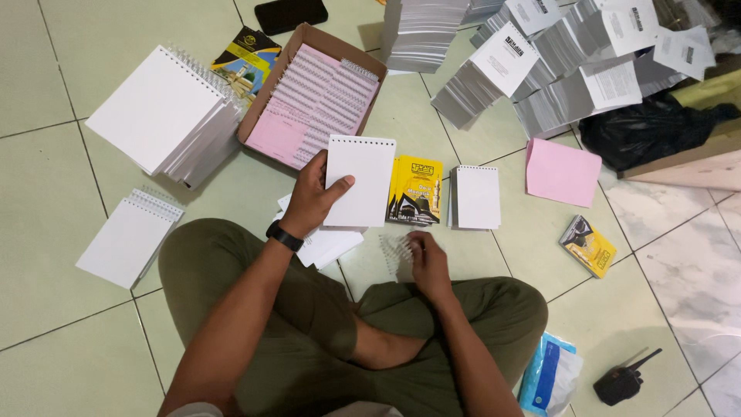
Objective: The person sits on the floor and assembles spiral notebooks by hand. They pick up stacks of paper, align them, and insert spiral bindings into the holes. The person then places the assembled notebooks into yellow packaging sleeves.
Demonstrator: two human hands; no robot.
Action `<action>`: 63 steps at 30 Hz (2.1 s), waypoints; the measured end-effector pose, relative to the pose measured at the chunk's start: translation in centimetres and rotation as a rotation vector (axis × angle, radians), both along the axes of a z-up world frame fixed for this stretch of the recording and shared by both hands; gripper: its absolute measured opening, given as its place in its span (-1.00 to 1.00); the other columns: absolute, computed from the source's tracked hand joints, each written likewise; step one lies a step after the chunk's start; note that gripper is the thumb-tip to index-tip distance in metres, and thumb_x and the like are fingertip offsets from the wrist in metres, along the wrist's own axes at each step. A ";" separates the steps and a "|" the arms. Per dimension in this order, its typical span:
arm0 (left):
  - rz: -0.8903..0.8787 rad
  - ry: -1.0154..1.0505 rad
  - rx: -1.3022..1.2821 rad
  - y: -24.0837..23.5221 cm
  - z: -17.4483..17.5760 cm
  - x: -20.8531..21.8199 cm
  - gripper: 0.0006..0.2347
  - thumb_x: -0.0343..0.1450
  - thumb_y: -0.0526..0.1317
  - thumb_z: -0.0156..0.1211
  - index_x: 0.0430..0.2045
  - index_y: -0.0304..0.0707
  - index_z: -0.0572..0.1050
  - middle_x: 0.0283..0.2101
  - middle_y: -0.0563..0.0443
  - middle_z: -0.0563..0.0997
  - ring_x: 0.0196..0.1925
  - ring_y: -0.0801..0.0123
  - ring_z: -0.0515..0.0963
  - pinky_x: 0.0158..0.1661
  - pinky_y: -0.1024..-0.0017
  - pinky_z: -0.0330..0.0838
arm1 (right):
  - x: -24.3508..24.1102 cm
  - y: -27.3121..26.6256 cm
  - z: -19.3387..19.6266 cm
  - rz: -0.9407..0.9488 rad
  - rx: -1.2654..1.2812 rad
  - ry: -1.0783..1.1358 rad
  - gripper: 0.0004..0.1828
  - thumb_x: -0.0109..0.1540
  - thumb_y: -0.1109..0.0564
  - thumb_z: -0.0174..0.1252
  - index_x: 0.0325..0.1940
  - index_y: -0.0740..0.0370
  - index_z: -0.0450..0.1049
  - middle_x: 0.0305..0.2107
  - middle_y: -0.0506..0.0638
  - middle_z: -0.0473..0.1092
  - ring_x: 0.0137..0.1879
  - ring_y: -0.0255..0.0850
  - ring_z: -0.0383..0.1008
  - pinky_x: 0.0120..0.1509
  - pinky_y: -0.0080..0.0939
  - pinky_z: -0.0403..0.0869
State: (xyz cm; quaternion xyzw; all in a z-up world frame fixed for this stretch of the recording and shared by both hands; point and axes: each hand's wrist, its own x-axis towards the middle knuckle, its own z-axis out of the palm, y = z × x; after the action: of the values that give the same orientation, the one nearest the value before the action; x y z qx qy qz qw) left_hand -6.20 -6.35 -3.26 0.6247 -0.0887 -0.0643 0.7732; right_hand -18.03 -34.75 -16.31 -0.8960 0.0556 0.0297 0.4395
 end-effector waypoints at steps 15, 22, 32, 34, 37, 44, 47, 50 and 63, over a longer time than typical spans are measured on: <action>-0.007 -0.003 -0.012 0.0 0.1 0.1 -0.78 0.42 -0.29 0.28 -0.12 -0.30 0.43 -0.25 0.07 0.52 -0.16 0.45 0.50 -0.07 0.39 0.47 | -1.3 -10.6 0.4 -0.253 -0.402 -0.099 -0.64 0.41 0.28 0.02 0.30 0.42 0.42 -0.02 0.41 0.48 0.14 0.33 0.50 0.24 0.30 0.46; 0.002 -0.019 -0.008 0.1 0.1 0.2 -0.79 0.42 -0.28 0.29 -0.15 -0.27 0.43 -0.28 0.08 0.51 -0.18 0.48 0.49 -0.09 0.43 0.46 | -0.3 -0.4 3.9 -0.065 -0.273 0.084 -0.74 0.30 0.24 0.09 0.06 0.31 0.52 -0.27 0.32 0.50 -0.06 0.32 0.53 0.02 0.21 0.47; -0.067 -0.003 -0.020 -0.6 -0.1 -0.4 -0.78 0.39 -0.29 0.31 -0.16 -0.27 0.45 -0.31 0.10 0.50 -0.23 0.45 0.49 -0.16 0.45 0.44 | 0.0 0.2 -6.3 0.100 -0.138 0.223 -0.66 0.27 -0.01 0.25 0.05 0.21 0.54 -0.28 0.15 0.51 -0.07 0.09 0.60 -0.04 0.04 0.58; -0.078 -0.006 -0.025 -0.4 0.7 -0.6 -0.78 0.38 -0.30 0.31 -0.15 -0.26 0.45 -0.31 0.11 0.50 -0.24 0.46 0.48 -0.17 0.47 0.44 | -0.3 -0.9 -4.4 0.021 0.120 0.161 -0.69 0.30 0.04 0.24 0.07 0.21 0.56 -0.28 0.25 0.53 -0.04 0.18 0.59 0.04 0.09 0.57; -0.121 -0.025 -0.012 -0.5 1.5 -1.0 -0.80 0.36 -0.30 0.32 -0.20 -0.26 0.46 -0.34 0.09 0.52 -0.27 0.45 0.49 -0.22 0.46 0.43 | -0.7 -1.1 3.0 -0.129 0.078 -0.047 -0.60 0.16 0.18 0.41 0.09 0.20 0.57 -0.28 0.09 0.30 -0.03 0.03 0.38 0.12 0.00 0.47; -0.252 -0.026 0.004 -1.9 0.7 -2.1 -0.81 0.34 -0.30 0.32 -0.25 -0.28 0.46 -0.37 0.04 0.53 -0.29 0.40 0.49 -0.23 0.43 0.40 | -0.8 -1.2 13.6 -0.210 0.740 -0.234 -0.49 0.18 0.28 0.20 0.22 0.32 0.33 -0.05 0.30 0.43 0.07 -0.02 0.47 0.28 -0.01 0.44; -0.296 -0.054 0.067 -2.5 1.0 -2.8 -0.81 0.35 -0.30 0.31 -0.24 -0.32 0.46 -0.36 -0.05 0.55 -0.26 0.32 0.49 -0.19 0.36 0.41 | -0.4 -1.6 14.3 -0.069 0.863 -0.303 -0.47 0.12 0.28 0.21 0.15 0.39 0.26 0.01 0.42 0.40 0.11 0.06 0.49 0.30 0.09 0.47; -0.343 -0.068 0.105 -3.0 0.9 -3.2 -0.81 0.35 -0.32 0.30 -0.24 -0.34 0.47 -0.35 -0.11 0.57 -0.25 0.28 0.51 -0.17 0.31 0.42 | 0.6 0.8 17.1 -0.019 0.525 -0.365 -0.73 0.23 0.31 0.18 -0.01 0.37 0.36 -0.12 0.34 0.47 0.07 0.13 0.56 0.23 0.14 0.51; -0.476 -0.037 0.123 -2.6 2.3 -3.4 -0.87 0.37 -0.31 0.23 -0.27 -0.31 0.48 -0.39 -0.01 0.60 -0.32 0.35 0.52 -0.21 0.37 0.43 | 3.0 5.3 17.8 -0.022 -0.216 -0.213 -0.61 0.30 0.12 0.24 0.19 0.15 0.35 -0.10 0.15 0.50 0.01 0.14 0.56 0.12 0.12 0.50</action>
State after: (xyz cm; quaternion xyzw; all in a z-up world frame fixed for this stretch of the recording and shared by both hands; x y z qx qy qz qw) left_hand -9.59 -9.00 -0.99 0.6331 -0.2435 -0.2382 0.6951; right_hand -15.00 -29.43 1.49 -0.9355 0.0215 -0.0766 0.3443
